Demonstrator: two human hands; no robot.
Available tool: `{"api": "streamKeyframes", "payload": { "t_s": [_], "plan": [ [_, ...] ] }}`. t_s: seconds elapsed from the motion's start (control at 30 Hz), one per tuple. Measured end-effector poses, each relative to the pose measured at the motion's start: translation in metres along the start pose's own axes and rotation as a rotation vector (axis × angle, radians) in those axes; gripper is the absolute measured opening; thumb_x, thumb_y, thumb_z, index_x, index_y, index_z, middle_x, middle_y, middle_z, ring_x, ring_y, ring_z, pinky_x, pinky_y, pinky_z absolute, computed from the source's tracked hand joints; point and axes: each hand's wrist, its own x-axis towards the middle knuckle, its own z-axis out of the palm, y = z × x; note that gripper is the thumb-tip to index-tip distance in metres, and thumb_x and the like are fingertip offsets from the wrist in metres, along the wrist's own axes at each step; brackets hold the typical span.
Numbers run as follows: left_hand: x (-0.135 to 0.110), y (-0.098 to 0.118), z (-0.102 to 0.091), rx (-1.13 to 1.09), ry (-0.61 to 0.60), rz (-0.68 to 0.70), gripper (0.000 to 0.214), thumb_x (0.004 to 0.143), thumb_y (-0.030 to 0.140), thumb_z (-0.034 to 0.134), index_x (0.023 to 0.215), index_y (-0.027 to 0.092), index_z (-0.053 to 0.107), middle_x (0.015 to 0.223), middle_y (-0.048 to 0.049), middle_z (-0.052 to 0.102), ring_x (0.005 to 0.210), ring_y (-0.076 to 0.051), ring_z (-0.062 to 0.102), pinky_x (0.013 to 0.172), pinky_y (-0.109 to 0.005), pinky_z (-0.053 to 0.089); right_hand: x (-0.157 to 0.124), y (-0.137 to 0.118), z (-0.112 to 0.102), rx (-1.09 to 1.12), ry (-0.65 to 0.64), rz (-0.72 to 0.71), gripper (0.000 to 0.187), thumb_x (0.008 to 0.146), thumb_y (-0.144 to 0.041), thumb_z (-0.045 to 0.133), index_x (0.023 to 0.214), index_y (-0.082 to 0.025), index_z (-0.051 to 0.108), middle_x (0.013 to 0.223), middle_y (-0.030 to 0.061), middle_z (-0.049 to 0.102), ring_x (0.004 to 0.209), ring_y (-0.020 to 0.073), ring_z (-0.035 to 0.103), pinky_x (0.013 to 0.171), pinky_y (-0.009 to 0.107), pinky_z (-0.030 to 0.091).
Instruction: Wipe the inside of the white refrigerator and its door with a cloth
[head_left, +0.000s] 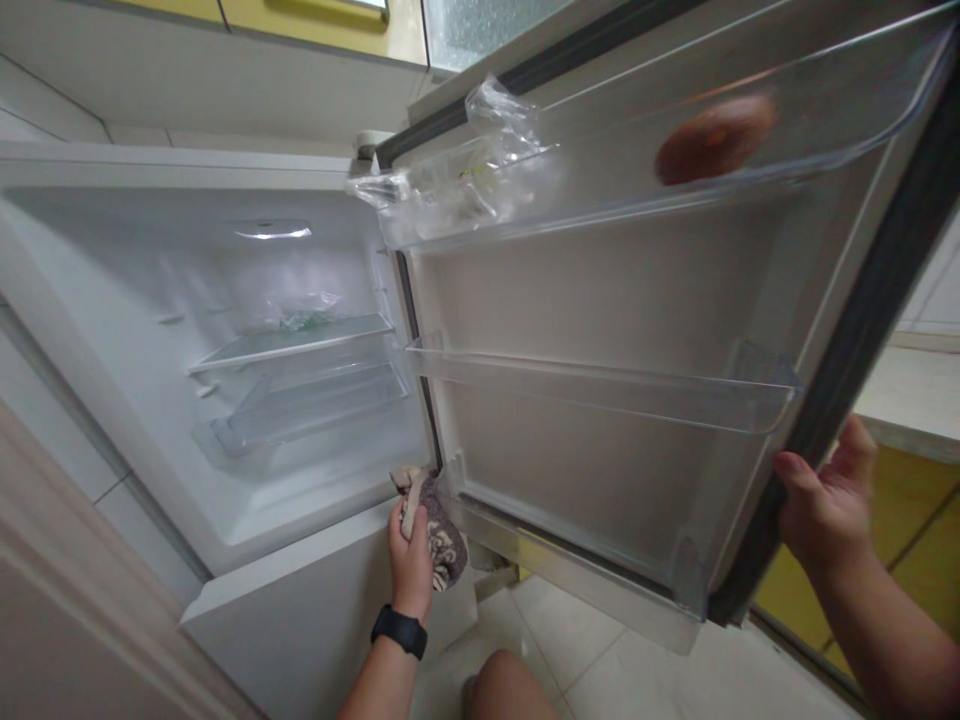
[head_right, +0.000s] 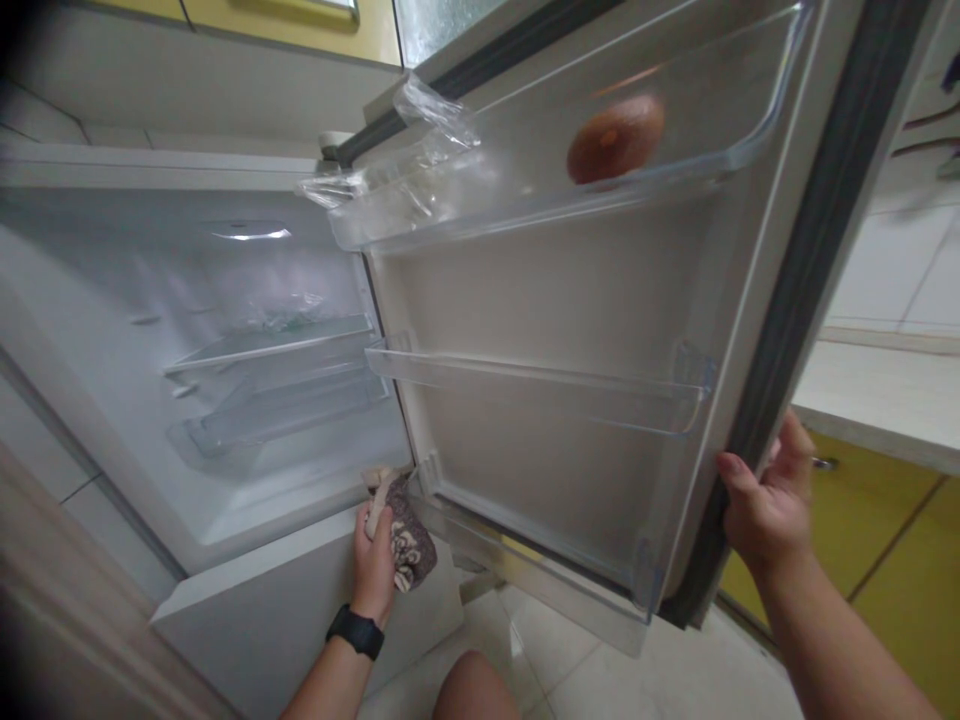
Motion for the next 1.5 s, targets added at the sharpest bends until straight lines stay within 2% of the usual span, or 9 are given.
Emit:
{"api": "streamKeyframes", "payload": {
  "t_s": [0.1,0.2,0.33,0.57,0.73,0.9,1.07,1.33,1.5],
  "plan": [
    [-0.014,-0.011,-0.006,0.044,0.022,0.085,0.041,0.085,0.031,0.077,0.124,0.024,0.065,0.118,-0.0054,0.077,0.1,-0.02,0.072,0.093,-0.031,0.057,0.0,-0.001,0.0,0.002,0.005,-0.003,0.094,0.052,-0.041,0.094,0.14,-0.042,0.06,0.143,0.0027,0.064,0.14,0.0327,0.053,0.131,0.066,0.016],
    [-0.024,-0.026,-0.012,0.144,-0.006,0.116,0.046,0.087,0.04,0.075,0.129,0.028,0.062,0.124,-0.0054,0.073,0.109,-0.021,0.069,0.099,-0.031,0.053,0.0,0.001,-0.001,-0.012,0.003,0.009,0.094,0.053,-0.041,0.093,0.141,-0.041,0.058,0.144,0.0036,0.063,0.143,0.0332,0.051,0.131,0.066,0.015],
    [-0.032,-0.04,-0.016,0.256,-0.049,0.145,0.052,0.09,0.046,0.07,0.137,0.029,0.054,0.14,-0.008,0.063,0.13,-0.026,0.059,0.115,-0.037,0.043,-0.001,0.004,-0.004,0.0,-0.002,0.006,0.094,0.054,-0.04,0.093,0.141,-0.041,0.058,0.144,0.0031,0.064,0.136,0.031,0.056,0.129,0.066,0.019],
    [-0.038,-0.037,-0.016,0.211,-0.1,0.126,0.058,0.083,0.038,0.079,0.135,0.027,0.056,0.142,-0.0102,0.06,0.138,-0.031,0.053,0.125,-0.042,0.031,-0.003,0.0,-0.002,-0.026,-0.001,0.008,0.093,0.055,-0.04,0.093,0.141,-0.042,0.058,0.14,0.0023,0.066,0.133,0.029,0.059,0.129,0.062,0.024],
    [-0.04,-0.034,-0.015,0.217,-0.098,0.146,0.055,0.082,0.039,0.081,0.131,0.026,0.06,0.137,-0.0092,0.062,0.134,-0.029,0.055,0.121,-0.038,0.036,-0.003,-0.004,0.0,-0.017,-0.005,-0.018,0.091,0.056,-0.04,0.093,0.14,-0.042,0.059,0.141,0.0018,0.065,0.137,0.0284,0.055,0.131,0.061,0.02],
    [-0.037,-0.04,-0.016,0.468,-0.14,0.313,0.057,0.09,0.051,0.068,0.137,0.024,0.051,0.139,-0.011,0.058,0.131,-0.029,0.055,0.118,-0.046,0.04,-0.002,-0.002,0.0,0.006,0.007,0.006,0.09,0.055,-0.039,0.093,0.139,-0.044,0.06,0.142,0.0004,0.065,0.136,0.029,0.057,0.13,0.065,0.02],
    [-0.044,-0.047,-0.017,0.666,-0.166,0.517,0.049,0.095,0.047,0.062,0.136,0.022,0.05,0.134,-0.0125,0.058,0.13,-0.029,0.056,0.115,-0.052,0.044,-0.002,-0.002,0.0,0.019,0.023,0.032,0.094,0.051,-0.04,0.094,0.138,-0.043,0.06,0.142,0.0003,0.066,0.136,0.0306,0.058,0.13,0.067,0.021],
    [-0.094,-0.062,-0.003,0.897,-0.309,0.875,0.039,0.091,0.028,0.065,0.129,0.025,0.055,0.126,-0.0125,0.061,0.119,-0.028,0.065,0.097,-0.045,0.058,-0.002,-0.004,0.0,0.004,0.014,0.018,0.091,0.053,-0.039,0.092,0.139,-0.043,0.06,0.138,0.0008,0.067,0.133,0.0296,0.058,0.13,0.066,0.019],
    [-0.123,-0.087,-0.002,1.07,-0.36,1.001,0.049,0.077,0.028,0.077,0.123,0.026,0.061,0.133,-0.017,0.06,0.118,-0.034,0.065,0.089,-0.045,0.062,-0.001,-0.004,0.001,0.031,0.014,0.018,0.089,0.054,-0.038,0.093,0.136,-0.045,0.062,0.134,-0.0009,0.068,0.124,0.0257,0.062,0.129,0.064,0.021]
  ]
}}
